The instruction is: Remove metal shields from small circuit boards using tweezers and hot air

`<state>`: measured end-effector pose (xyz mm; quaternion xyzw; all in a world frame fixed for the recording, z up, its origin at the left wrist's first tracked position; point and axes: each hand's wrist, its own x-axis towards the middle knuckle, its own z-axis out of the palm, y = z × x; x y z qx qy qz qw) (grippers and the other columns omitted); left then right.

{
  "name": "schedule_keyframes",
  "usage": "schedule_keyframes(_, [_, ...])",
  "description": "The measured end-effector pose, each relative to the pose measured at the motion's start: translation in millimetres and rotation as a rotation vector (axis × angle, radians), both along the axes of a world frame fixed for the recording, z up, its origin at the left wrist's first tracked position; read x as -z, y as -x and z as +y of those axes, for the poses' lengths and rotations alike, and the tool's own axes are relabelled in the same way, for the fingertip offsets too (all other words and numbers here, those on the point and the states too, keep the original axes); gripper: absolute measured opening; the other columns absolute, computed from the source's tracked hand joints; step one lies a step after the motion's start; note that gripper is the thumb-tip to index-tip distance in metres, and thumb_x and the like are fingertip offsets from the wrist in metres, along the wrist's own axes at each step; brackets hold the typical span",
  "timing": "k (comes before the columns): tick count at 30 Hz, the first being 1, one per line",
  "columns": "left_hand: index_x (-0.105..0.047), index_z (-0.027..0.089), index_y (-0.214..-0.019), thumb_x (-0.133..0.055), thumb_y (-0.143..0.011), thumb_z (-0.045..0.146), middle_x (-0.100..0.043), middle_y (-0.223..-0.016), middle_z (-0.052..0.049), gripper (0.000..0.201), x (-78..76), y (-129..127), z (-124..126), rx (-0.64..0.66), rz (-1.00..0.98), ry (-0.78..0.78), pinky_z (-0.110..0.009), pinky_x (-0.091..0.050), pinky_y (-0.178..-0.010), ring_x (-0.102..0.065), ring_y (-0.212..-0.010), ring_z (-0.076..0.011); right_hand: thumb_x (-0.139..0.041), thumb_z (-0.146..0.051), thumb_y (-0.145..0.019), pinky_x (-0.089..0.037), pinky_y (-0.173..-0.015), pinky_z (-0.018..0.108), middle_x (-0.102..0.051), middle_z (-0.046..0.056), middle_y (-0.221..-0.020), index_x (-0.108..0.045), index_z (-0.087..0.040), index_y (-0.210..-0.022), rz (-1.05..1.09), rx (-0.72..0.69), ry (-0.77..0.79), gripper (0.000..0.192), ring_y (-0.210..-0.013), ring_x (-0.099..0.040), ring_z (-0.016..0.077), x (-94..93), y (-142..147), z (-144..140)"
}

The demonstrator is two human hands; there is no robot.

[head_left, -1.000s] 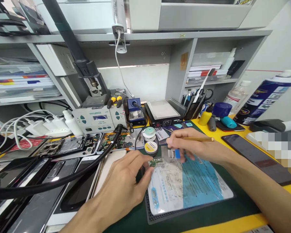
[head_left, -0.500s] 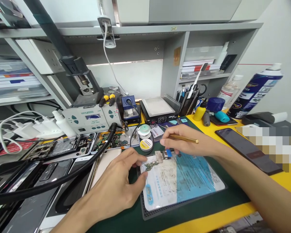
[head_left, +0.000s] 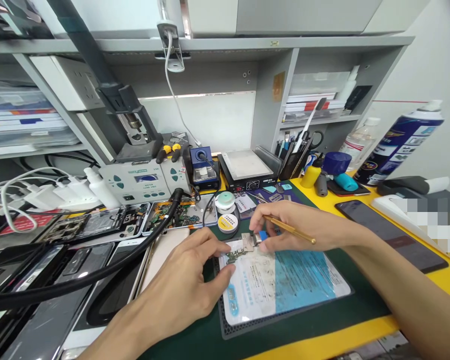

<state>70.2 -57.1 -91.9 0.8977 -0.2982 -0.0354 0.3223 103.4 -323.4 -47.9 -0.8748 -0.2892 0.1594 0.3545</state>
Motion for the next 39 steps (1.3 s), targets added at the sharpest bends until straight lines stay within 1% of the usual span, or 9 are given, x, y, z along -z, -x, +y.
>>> schedule_keyframes(5, [-0.067,0.022,-0.112,-0.055,-0.096,0.038,-0.061,-0.100,-0.005,0.026,1.8,1.4,-0.2,-0.005,-0.016,-0.002,-0.033,-0.045,-0.076,-0.059,-0.085,-0.0203,-0.072,-0.034,-0.089,-0.043,-0.061,0.025,-0.062,0.000,-0.083,-0.062,-0.019,-0.096,-0.046,0.013,-0.060,0.019,-0.069,-0.055,0.0142,3.0,-0.4,3.6])
schedule_keyframes(9, [-0.069,0.023,-0.105,-0.053,-0.098,0.036,-0.061,-0.096,-0.003,0.022,1.5,1.5,0.2,-0.008,0.008,0.037,-0.032,-0.044,-0.075,-0.059,-0.083,-0.0189,-0.071,-0.034,-0.089,-0.040,-0.057,0.024,-0.059,-0.002,-0.077,-0.061,-0.019,-0.089,-0.052,0.088,-0.145,0.019,-0.064,-0.051,0.0125,2.4,0.2,8.2])
schedule_keyframes(12, [-0.070,0.023,-0.102,-0.052,-0.099,0.034,-0.064,-0.091,-0.002,0.022,-1.6,-0.8,-1.0,-0.044,0.033,0.114,-0.030,-0.044,-0.074,-0.059,-0.082,-0.0178,-0.074,-0.033,-0.087,-0.041,-0.055,0.023,-0.060,-0.002,-0.074,-0.061,-0.018,-0.090,0.030,0.151,-0.226,0.019,-0.061,-0.053,0.0114,3.7,0.7,10.0])
schedule_keyframes(16, [-0.071,0.023,-0.102,-0.052,-0.099,0.038,-0.067,-0.086,0.000,0.025,-5.2,-3.2,-1.7,-0.120,0.060,0.240,-0.028,-0.043,-0.072,-0.059,-0.080,-0.0168,-0.074,-0.037,-0.087,-0.048,-0.054,0.022,-0.064,-0.001,-0.072,-0.062,-0.018,-0.092,0.164,0.217,-0.316,0.024,-0.059,-0.060,0.0128,5.4,-0.1,11.0])
schedule_keyframes(19, [-0.072,0.021,-0.095,-0.052,-0.100,0.043,-0.068,-0.082,0.000,0.030,-6.5,-3.0,-0.4,-0.168,0.171,0.350,-0.028,-0.043,-0.070,-0.058,-0.076,-0.0163,-0.072,-0.039,-0.088,-0.050,-0.054,0.023,-0.067,0.002,-0.068,-0.061,-0.017,-0.089,0.250,0.271,-0.361,0.024,-0.059,-0.064,0.0146,4.3,-1.1,12.4])
schedule_keyframes(23, [-0.070,0.019,-0.089,-0.056,-0.096,0.051,-0.069,-0.084,-0.003,0.035,-6.8,-2.6,1.0,-0.197,0.323,0.461,-0.028,-0.042,-0.062,-0.055,-0.070,-0.0161,-0.072,-0.041,-0.087,-0.050,-0.051,0.023,-0.065,0.001,-0.062,-0.061,-0.017,-0.087,0.392,0.343,-0.440,0.027,-0.055,-0.063,0.0147,4.2,-1.5,14.0])
schedule_keyframes(30, [-0.071,0.018,-0.081,-0.060,-0.093,0.055,-0.067,-0.079,-0.004,0.040,-6.3,-3.8,-2.6,-0.212,0.450,0.550,-0.026,-0.044,-0.057,-0.053,-0.066,-0.0148,-0.083,-0.047,-0.077,-0.052,-0.046,0.025,-0.060,-0.002,-0.062,-0.059,-0.017,-0.079,0.474,0.334,-0.508,0.039,-0.049,-0.061,0.0140,9.2,-2.2,14.7])
schedule_keyframes(35, [-0.070,0.015,-0.074,-0.061,-0.092,0.052,-0.065,-0.073,-0.005,0.042,-9.2,-2.5,-4.6,-0.228,0.533,0.624,-0.025,-0.042,-0.055,-0.052,-0.062,-0.0137,-0.076,-0.060,-0.082,-0.051,-0.045,0.025,-0.063,0.002,-0.066,-0.059,-0.015,-0.081,0.497,0.313,-0.518,0.048,-0.050,-0.062,0.0141,9.0,-2.0,15.4])
schedule_keyframes(39, [-0.070,0.013,-0.072,-0.065,-0.089,0.046,-0.067,-0.071,-0.006,0.037,-11.8,-3.7,-7.4,-0.249,0.571,0.707,-0.024,-0.044,-0.052,-0.052,-0.059,-0.0136,-0.074,-0.056,-0.087,-0.054,-0.051,0.024,-0.066,0.003,-0.069,-0.061,-0.015,-0.091,0.518,0.251,-0.553,0.043,-0.056,-0.064,0.0146,8.1,-1.5,13.6])
